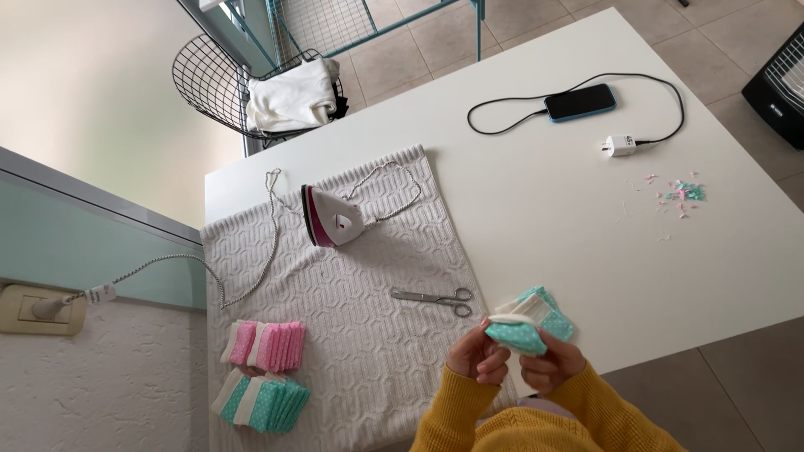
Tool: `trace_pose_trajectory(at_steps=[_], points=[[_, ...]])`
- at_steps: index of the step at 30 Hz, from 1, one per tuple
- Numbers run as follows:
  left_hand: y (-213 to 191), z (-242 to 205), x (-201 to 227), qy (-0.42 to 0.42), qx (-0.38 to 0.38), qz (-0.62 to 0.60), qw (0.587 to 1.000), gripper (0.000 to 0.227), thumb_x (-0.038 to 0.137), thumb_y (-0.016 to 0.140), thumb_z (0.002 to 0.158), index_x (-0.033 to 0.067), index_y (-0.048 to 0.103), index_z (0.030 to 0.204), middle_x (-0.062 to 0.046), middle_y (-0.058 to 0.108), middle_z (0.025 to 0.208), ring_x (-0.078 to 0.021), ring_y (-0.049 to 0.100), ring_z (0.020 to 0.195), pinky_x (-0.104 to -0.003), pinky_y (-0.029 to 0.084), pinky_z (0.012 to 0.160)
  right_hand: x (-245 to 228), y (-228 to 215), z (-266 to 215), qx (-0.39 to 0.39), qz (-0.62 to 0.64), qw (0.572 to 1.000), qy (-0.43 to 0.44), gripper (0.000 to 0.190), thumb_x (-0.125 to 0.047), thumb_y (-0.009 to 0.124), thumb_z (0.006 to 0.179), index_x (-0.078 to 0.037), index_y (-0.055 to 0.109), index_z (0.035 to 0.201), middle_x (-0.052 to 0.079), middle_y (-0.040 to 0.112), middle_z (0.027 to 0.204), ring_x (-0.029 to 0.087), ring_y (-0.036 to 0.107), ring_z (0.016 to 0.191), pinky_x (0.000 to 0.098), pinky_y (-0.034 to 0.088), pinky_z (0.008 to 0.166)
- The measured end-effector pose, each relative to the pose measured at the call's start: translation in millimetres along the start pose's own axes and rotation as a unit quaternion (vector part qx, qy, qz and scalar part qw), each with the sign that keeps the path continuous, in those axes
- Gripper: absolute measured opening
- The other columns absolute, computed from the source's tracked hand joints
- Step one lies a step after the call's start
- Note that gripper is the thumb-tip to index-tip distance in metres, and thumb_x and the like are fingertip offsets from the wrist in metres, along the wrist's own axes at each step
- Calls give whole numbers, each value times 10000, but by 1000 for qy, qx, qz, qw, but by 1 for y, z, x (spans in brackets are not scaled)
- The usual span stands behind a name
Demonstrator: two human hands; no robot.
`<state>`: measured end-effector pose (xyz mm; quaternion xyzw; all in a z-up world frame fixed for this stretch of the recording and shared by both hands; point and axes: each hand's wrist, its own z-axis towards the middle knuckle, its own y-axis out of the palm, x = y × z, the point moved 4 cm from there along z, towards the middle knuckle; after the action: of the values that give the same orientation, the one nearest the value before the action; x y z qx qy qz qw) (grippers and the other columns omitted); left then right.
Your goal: Folding and stacking small pieces of fabric on a workshop table.
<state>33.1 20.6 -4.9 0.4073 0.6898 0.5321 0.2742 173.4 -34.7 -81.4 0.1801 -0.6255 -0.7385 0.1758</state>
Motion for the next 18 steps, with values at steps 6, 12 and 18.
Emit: trace_pose_trajectory(at_steps=[6,12,18], points=[[17,-6,4,2,37,28,999,235,219,418,1048,45,575,1040,-17,643,799,-95,368,446,-205,294,333,-15,-16,-1,348,-62,934,-51,320,-402,503,1035,-103,585,953,-31,493,590,61,211,386,239,198,333],[-24,4,-3,-14,-94,25,995,213,214,459,1152,38,577,1169,-37,649,812,-64,403,445,-202,324,384,-20,0,10,243,-153,958,-7,327,-382,532,1066,-80,623,981,-39,490,582,62,230,390,254,225,341],[-18,2,-6,-34,-163,-42,985,247,223,452,1156,7,547,1230,-64,684,941,-52,420,480,-161,348,382,-21,8,16,279,-176,944,22,299,-372,524,1016,-91,624,1023,-32,514,640,48,251,402,230,233,356]])
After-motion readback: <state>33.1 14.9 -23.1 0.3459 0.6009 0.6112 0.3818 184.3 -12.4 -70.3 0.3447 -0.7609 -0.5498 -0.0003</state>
